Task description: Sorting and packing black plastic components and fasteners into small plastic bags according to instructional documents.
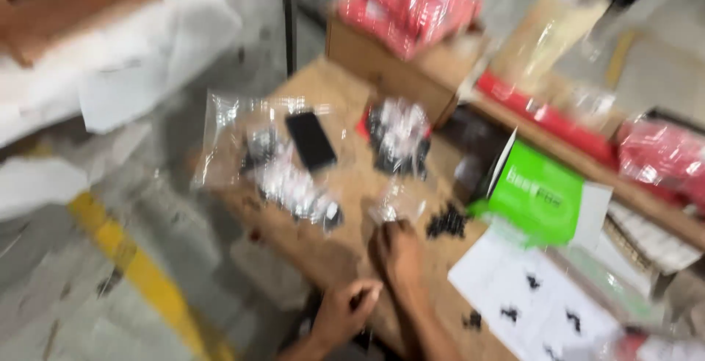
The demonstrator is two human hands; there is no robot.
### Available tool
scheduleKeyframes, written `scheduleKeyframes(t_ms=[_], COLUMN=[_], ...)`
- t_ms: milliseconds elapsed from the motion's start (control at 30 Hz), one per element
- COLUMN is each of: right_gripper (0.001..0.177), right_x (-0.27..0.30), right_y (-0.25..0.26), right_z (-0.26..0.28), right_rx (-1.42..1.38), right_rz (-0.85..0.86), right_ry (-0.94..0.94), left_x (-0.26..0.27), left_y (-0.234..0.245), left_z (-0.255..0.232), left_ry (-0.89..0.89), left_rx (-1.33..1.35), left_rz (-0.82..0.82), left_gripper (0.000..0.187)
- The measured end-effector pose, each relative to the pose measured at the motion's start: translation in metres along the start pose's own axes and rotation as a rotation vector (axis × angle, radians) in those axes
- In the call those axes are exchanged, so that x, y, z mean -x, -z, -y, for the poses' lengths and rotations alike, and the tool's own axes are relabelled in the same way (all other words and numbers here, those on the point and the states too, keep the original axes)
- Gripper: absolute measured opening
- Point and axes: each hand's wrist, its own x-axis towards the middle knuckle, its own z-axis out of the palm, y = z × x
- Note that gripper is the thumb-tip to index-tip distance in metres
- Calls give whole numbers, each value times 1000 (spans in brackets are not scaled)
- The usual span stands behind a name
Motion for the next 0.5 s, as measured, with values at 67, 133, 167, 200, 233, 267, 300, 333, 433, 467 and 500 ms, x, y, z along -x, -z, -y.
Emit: scheduleKeyframes(t_ms=[67,133,167,200,233,267,300,333,433,467,500], right_gripper=[17,16,15,15,15,14,13,13,14,12,13], right_x=[2,24,33,41,47,51,60,65,86,88,94], right_y=[28,38,37,36,26,16,8,-8,-41,-45,-50], right_z=[22,21,12,1,-17,-36,-57,-77,-123,-126,-128], right_rx=[-227,-460,-821,-1182,-1180,-1404,-1627,-1624,-1623,-1639,-1654], right_rz=[-70,-110,-68,-16,-30,-32,-39,-59,-164,-213,-263], right_ry=[-84,-183,-334,-483,-469,-509,-549,-537,-573,-553,-541], left_x=[-17,-20,-27,-34,-42,-49,-55,-58,-60,-63,-61], left_y=[1,-7,-14,-22,-24,-26,-31,-32,-41,-44,-49], left_z=[-9,-1,9,20,20,20,20,15,7,11,15], left_ry=[158,346,227,105,89,163,245,234,187,178,174], left_rx=[43,90,300,507,509,605,700,703,713,660,607], left_rz=[-17,-21,-42,-57,-48,15,87,106,226,226,227], left_gripper=[27,31,42,57,57,61,65,65,42,36,31])
